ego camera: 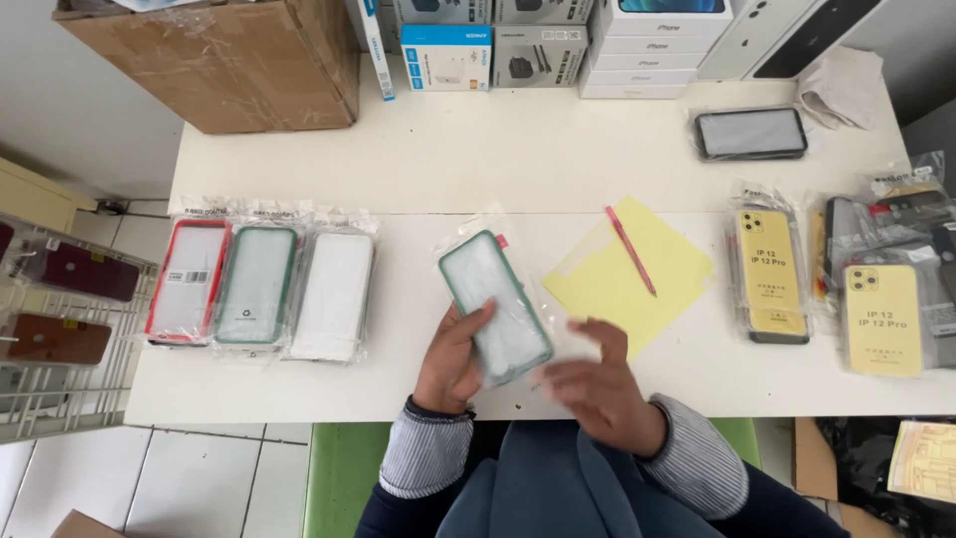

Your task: Organizing and packaging various phone cases into plastic sleeves and writing notes on a yellow pad.

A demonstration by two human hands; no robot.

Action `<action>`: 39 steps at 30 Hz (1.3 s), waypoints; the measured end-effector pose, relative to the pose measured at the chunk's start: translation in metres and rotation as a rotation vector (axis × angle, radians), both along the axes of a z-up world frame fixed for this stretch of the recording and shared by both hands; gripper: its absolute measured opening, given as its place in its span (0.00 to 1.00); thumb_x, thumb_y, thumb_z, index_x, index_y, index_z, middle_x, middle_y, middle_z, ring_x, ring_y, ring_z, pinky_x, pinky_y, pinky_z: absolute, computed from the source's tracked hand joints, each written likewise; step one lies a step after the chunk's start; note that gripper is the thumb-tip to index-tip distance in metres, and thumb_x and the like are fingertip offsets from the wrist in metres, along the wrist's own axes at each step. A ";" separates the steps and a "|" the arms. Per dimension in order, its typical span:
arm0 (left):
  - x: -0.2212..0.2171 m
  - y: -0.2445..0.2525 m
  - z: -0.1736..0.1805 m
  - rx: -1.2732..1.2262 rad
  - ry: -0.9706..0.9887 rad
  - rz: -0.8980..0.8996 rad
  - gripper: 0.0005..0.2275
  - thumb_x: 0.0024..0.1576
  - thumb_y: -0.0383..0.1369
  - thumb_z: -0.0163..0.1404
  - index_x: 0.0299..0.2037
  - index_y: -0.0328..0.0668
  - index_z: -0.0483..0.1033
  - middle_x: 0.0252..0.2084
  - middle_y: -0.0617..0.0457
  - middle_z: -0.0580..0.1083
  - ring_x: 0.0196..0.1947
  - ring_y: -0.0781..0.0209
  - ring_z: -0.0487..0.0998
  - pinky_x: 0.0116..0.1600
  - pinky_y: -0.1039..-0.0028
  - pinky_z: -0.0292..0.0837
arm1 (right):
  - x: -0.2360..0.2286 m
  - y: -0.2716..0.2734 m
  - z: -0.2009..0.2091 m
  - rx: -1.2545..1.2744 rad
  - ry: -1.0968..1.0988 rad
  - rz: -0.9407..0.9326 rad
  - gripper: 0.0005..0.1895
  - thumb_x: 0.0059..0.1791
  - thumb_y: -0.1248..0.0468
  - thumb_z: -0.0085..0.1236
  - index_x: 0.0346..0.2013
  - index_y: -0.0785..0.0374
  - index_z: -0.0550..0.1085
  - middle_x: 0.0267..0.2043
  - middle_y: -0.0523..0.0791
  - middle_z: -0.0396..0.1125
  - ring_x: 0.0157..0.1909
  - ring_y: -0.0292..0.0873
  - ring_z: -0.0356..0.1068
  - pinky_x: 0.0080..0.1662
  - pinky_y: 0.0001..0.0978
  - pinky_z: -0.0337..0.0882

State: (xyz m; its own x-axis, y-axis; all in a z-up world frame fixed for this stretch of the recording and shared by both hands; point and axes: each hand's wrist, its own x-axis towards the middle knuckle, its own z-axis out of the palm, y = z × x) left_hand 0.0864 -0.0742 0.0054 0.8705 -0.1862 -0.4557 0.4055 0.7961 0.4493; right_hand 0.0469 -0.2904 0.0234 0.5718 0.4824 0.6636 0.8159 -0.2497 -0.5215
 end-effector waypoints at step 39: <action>0.036 0.009 -0.064 0.152 0.083 0.242 0.12 0.64 0.35 0.49 0.46 0.32 0.80 0.48 0.46 0.78 0.51 0.55 0.77 0.58 0.69 0.73 | -0.012 -0.008 0.001 -0.518 -0.433 -0.309 0.15 0.53 0.73 0.53 0.29 0.46 0.71 0.46 0.31 0.68 0.66 0.44 0.62 0.71 0.55 0.31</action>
State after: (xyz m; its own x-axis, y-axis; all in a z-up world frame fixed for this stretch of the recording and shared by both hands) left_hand 0.1225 -0.0657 -0.0584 0.8399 0.0987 -0.5336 0.2519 0.8000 0.5445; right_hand 0.0345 -0.2980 0.0244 0.4710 0.6539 0.5920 0.7743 -0.6281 0.0777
